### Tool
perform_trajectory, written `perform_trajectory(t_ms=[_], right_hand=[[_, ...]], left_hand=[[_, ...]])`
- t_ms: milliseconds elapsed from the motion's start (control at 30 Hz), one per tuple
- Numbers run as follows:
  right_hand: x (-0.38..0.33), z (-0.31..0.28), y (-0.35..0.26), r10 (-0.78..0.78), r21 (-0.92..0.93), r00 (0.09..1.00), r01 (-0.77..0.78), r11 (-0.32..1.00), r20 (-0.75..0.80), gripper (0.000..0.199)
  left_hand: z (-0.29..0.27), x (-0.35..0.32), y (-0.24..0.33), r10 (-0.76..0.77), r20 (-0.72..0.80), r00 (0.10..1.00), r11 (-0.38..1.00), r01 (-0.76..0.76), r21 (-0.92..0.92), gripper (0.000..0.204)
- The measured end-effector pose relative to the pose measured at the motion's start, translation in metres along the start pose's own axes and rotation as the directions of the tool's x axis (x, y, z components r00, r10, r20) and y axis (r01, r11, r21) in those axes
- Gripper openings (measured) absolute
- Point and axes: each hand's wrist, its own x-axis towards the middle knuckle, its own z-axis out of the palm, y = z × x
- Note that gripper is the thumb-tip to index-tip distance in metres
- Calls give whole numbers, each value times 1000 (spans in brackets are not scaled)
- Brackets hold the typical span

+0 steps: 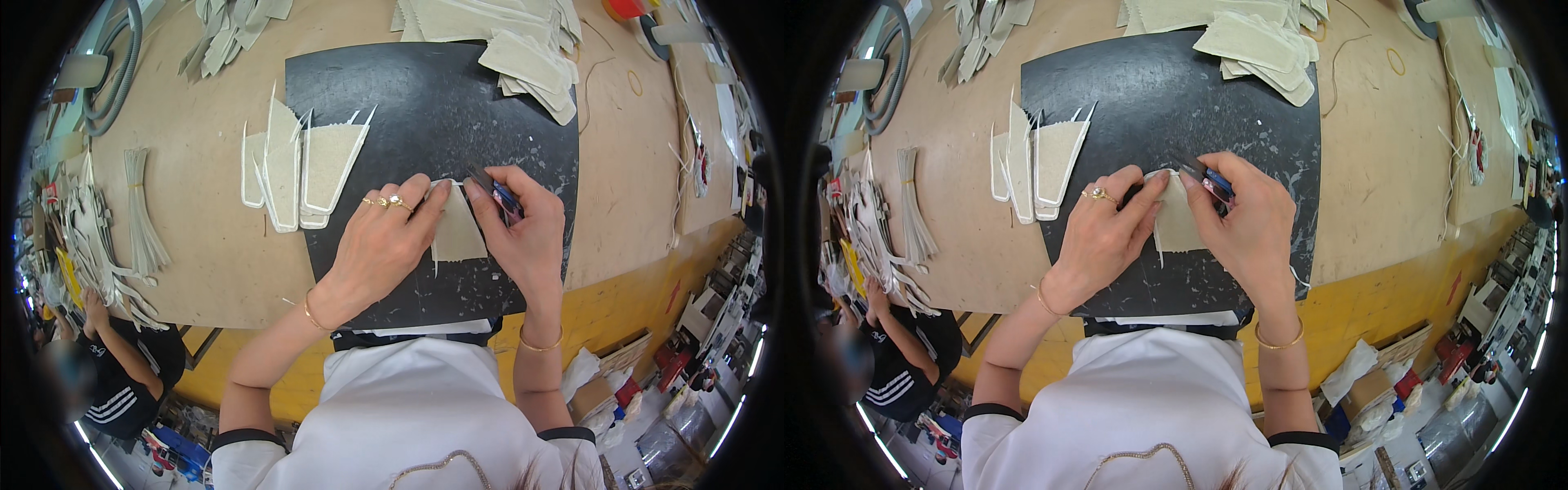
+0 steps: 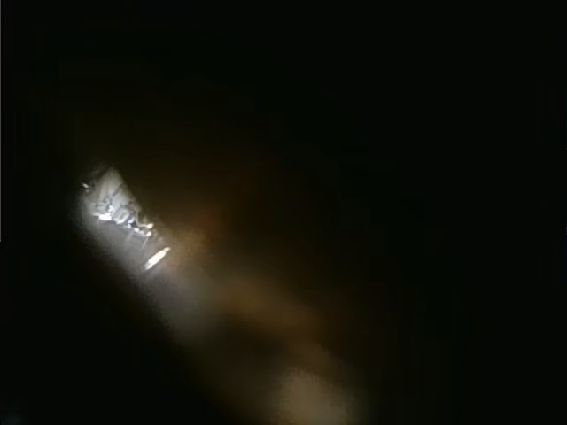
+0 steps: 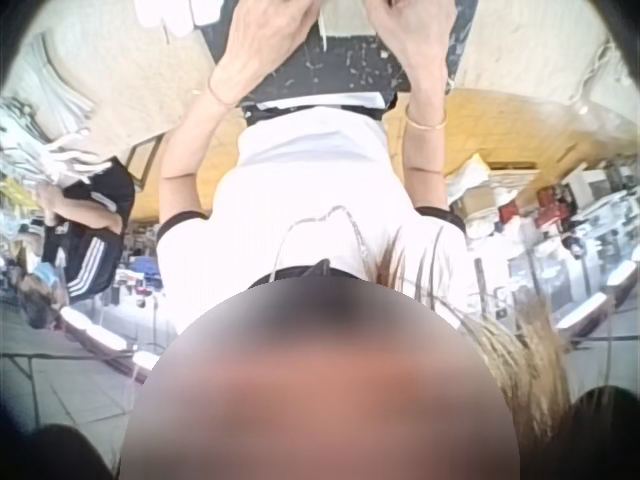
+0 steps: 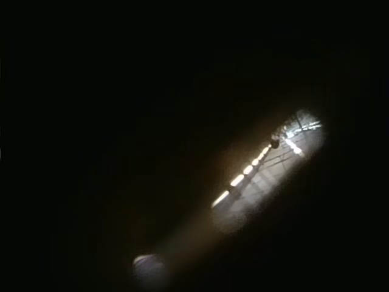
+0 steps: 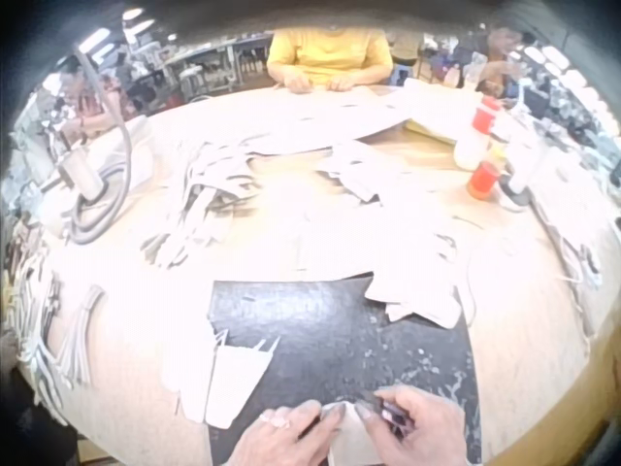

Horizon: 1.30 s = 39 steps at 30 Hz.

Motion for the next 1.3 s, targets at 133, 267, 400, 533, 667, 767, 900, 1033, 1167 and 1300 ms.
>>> perform_trajectory(t_ms=[133, 267, 400, 533, 667, 767, 900, 1033, 1167, 1300], right_hand=[[-5, -2, 1, -51, 44, 999, 51, 998, -5, 17], [-18, -4, 3, -150, -25, 988, 150, 988, 20, 24], [-30, 3, 9, -258, -107, 966, 254, 961, -18, 36], [-35, 14, 17, -338, -176, 940, 326, 929, -43, 44], [-37, 15, 20, -372, -244, 928, 356, 902, -22, 46], [-37, 13, 21, -396, -259, 918, 380, 888, -10, 47], [-37, 13, 21, -408, -292, 913, 393, 872, 9, 48], [-38, 11, 20, -426, -374, 904, 410, 832, 43, 51], [-38, 9, 11, -398, -417, 915, 389, 822, 69, 52], [-37, 1, 4, -331, -417, 935, 353, 838, 127, 48]], left_hand=[[-4, 2, -3, 67, 62, 996, 993, -72, 94, 41], [-7, 5, -6, 151, 99, 983, 962, -170, 213, 42], [-9, 6, -8, 172, 143, 975, 944, -204, 257, 43], [-9, 7, -8, 168, 141, 976, 946, -200, 257, 42], [-9, 6, -8, 158, 113, 981, 958, -180, 222, 44], [-8, 6, -10, 135, 111, 985, 972, -154, 178, 45], [-7, 5, -9, 129, 104, 986, 974, -146, 171, 45], [-5, 4, -10, 120, 97, 988, 977, -135, 163, 45], [-6, 7, -12, 148, 69, 987, 978, -157, 138, 44], [-8, 9, -8, 99, 117, 988, 986, -113, 119, 49]])
